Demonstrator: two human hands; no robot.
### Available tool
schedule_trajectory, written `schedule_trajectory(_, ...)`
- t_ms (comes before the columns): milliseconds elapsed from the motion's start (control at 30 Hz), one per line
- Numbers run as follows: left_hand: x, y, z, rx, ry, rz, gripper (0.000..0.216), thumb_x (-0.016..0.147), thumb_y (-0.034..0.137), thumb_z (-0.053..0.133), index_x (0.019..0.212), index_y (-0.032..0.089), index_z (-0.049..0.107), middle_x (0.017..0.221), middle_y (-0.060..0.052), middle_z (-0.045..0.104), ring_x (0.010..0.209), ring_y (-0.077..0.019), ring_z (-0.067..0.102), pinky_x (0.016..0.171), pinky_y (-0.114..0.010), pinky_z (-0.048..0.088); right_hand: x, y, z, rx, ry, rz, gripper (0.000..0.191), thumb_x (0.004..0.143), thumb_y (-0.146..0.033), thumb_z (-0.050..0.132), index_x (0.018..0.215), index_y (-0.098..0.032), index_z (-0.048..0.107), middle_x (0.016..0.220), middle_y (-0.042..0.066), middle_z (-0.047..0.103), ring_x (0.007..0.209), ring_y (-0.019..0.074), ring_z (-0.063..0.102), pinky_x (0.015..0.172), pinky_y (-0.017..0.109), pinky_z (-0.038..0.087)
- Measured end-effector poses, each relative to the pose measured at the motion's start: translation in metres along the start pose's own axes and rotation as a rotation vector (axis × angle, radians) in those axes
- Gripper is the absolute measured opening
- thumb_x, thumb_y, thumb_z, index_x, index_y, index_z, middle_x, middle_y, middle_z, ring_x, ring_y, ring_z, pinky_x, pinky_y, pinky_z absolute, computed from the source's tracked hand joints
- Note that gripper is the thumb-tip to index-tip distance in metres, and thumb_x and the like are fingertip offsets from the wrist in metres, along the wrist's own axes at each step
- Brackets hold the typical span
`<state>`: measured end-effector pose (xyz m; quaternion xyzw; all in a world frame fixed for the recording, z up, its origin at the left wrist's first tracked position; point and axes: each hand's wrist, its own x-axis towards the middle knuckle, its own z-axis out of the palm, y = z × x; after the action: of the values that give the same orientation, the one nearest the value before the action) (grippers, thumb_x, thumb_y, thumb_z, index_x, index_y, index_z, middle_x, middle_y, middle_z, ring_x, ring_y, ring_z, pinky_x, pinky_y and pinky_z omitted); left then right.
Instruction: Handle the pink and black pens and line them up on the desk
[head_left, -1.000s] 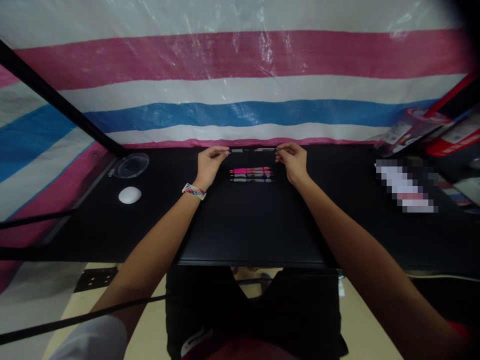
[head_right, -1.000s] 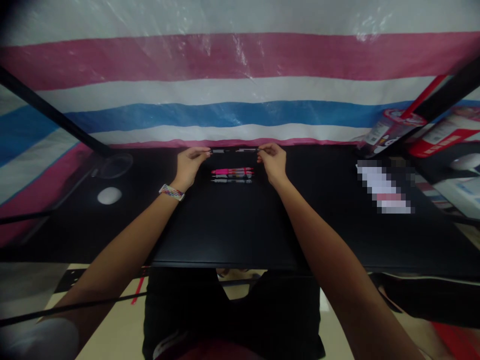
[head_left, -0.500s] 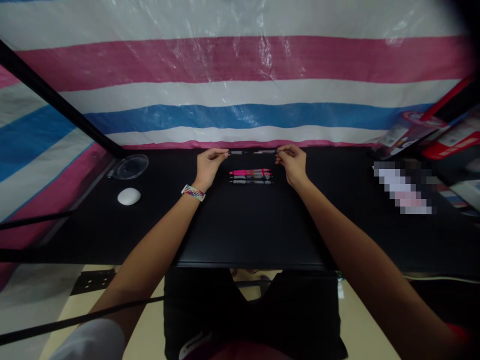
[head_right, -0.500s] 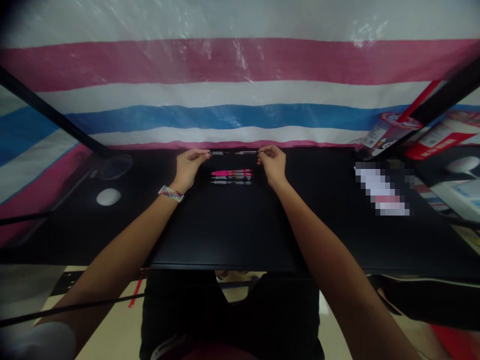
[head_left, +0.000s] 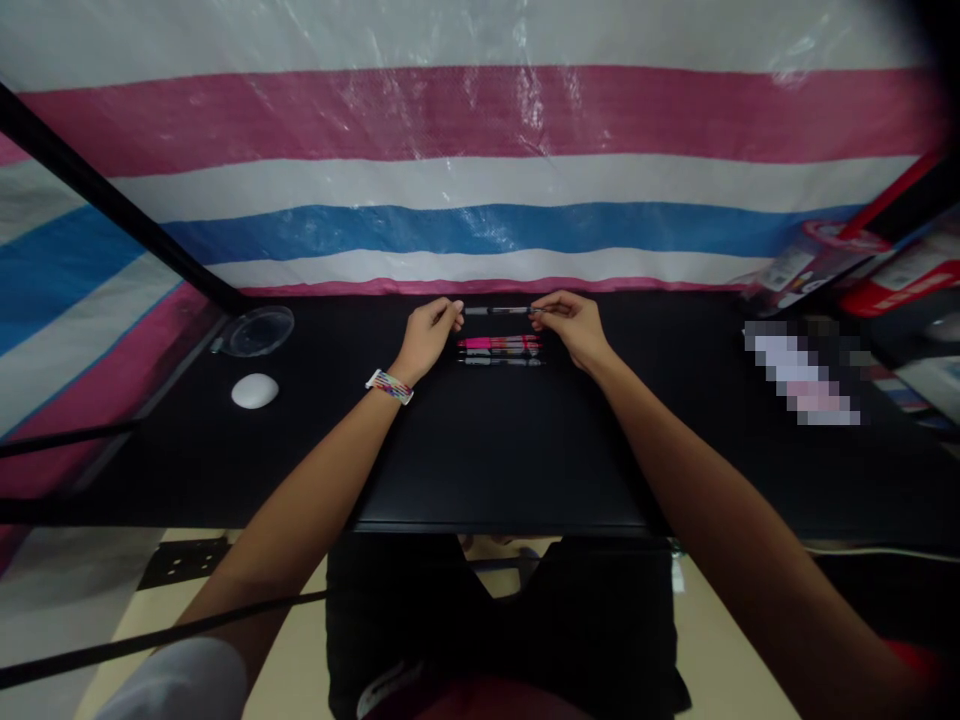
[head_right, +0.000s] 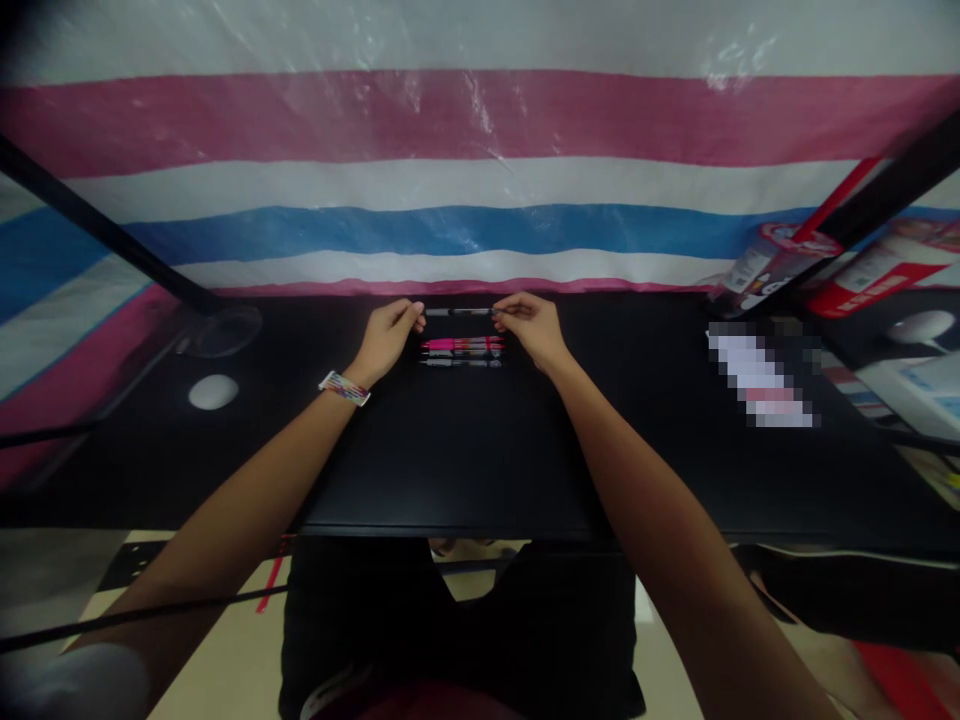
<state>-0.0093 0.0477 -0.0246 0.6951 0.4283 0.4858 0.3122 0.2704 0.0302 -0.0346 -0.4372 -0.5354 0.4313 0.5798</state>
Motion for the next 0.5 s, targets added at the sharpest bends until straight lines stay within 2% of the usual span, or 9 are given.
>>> schedule_trajectory(67, 0.0002, -0.0004, -0.0003, -0.003, -0.015, 0.019, 0.029, 0.104, 0.037, 0.067, 0.08, 0.021, 0.07, 0.08, -0.004, 0.075, 0.077, -0.0161, 0.07, 0.079, -0.032, 0.058, -0.0002, -0.0005, 0.0, -0.001, -0.005, 0.012, 0.018, 0.071, -0.028, 0.085, 0.087, -0.024, 0.078, 0.085, 0.004, 0.078, 0.079, 0.021, 0.074, 0.088, 0.045, 0.066)
schedule_trajectory(133, 0.0006, -0.0017, 0.0, -0.067, -0.036, 0.038, 0.008, 0.096, 0.029, 0.077, 0.096, 0.022, 0.072, 0.093, -0.005, 0.078, 0.089, -0.0179, 0.074, 0.085, -0.033, 0.059, -0.0007, -0.0011, 0.0005, 0.012, -0.004, 0.026, 0.017, 0.072, -0.027, 0.085, 0.087, -0.024, 0.078, 0.085, 0.004, 0.078, 0.079, 0.0211, 0.074, 0.087, 0.045, 0.066)
schedule_trajectory(200, 0.0006, -0.0028, 0.0006, -0.127, -0.057, 0.04, 0.028, 0.09, 0.026, 0.084, 0.115, 0.024, 0.072, 0.103, -0.005, 0.079, 0.097, -0.0195, 0.076, 0.09, -0.034, 0.06, -0.0016, -0.0016, 0.0016, 0.033, 0.001, 0.039, 0.017, 0.071, -0.027, 0.085, 0.087, -0.023, 0.078, 0.084, 0.005, 0.078, 0.079, 0.0211, 0.074, 0.086, 0.044, 0.066)
schedule_trajectory(233, 0.0005, -0.0029, 0.0009, -0.151, -0.073, 0.026, 0.032, 0.091, 0.029, 0.084, 0.121, 0.025, 0.071, 0.101, -0.005, 0.079, 0.094, -0.0195, 0.076, 0.09, -0.035, 0.06, -0.0021, -0.0019, 0.0023, 0.041, 0.0, 0.044, 0.018, 0.071, -0.026, 0.085, 0.087, -0.023, 0.078, 0.083, 0.005, 0.078, 0.079, 0.021, 0.074, 0.085, 0.044, 0.066)
schedule_trajectory(300, 0.0, -0.002, 0.0011, -0.185, -0.093, -0.013, 0.028, 0.101, 0.039, 0.075, 0.124, 0.024, 0.071, 0.088, -0.004, 0.077, 0.083, -0.0185, 0.075, 0.088, -0.036, 0.061, -0.003, -0.0023, 0.0037, 0.044, -0.003, 0.051, 0.019, 0.071, -0.026, 0.085, 0.088, -0.022, 0.078, 0.083, 0.005, 0.078, 0.078, 0.0206, 0.074, 0.085, 0.043, 0.066)
schedule_trajectory(367, -0.0004, 0.0, 0.0006, -0.2, -0.088, -0.023, 0.033, 0.102, 0.042, 0.073, 0.131, 0.025, 0.071, 0.085, -0.004, 0.076, 0.082, -0.0199, 0.076, 0.09, -0.038, 0.061, -0.0036, -0.0024, 0.005, 0.04, -0.003, 0.052, 0.019, 0.071, -0.026, 0.085, 0.087, -0.022, 0.078, 0.084, 0.005, 0.078, 0.077, 0.0201, 0.073, 0.084, 0.043, 0.066)
schedule_trajectory(400, -0.0004, 0.0012, 0.0002, -0.195, -0.074, -0.017, 0.042, 0.098, 0.039, 0.079, 0.137, 0.027, 0.069, 0.091, -0.005, 0.078, 0.089, -0.022, 0.078, 0.094, -0.04, 0.061, -0.0038, -0.0025, 0.0054, 0.039, 0.002, 0.052, 0.018, 0.071, -0.026, 0.085, 0.087, -0.022, 0.077, 0.084, 0.005, 0.078, 0.076, 0.02, 0.073, 0.084, 0.043, 0.066)
schedule_trajectory(500, -0.0002, 0.004, -0.0006, -0.171, -0.018, -0.019, 0.086, 0.077, 0.025, 0.098, 0.153, 0.034, 0.059, 0.118, -0.007, 0.079, 0.119, -0.03, 0.077, 0.106, -0.045, 0.058, -0.0039, -0.0029, 0.0059, 0.034, 0.023, 0.058, 0.017, 0.072, -0.025, 0.083, 0.087, -0.023, 0.076, 0.083, 0.005, 0.077, 0.078, 0.0205, 0.073, 0.085, 0.044, 0.066)
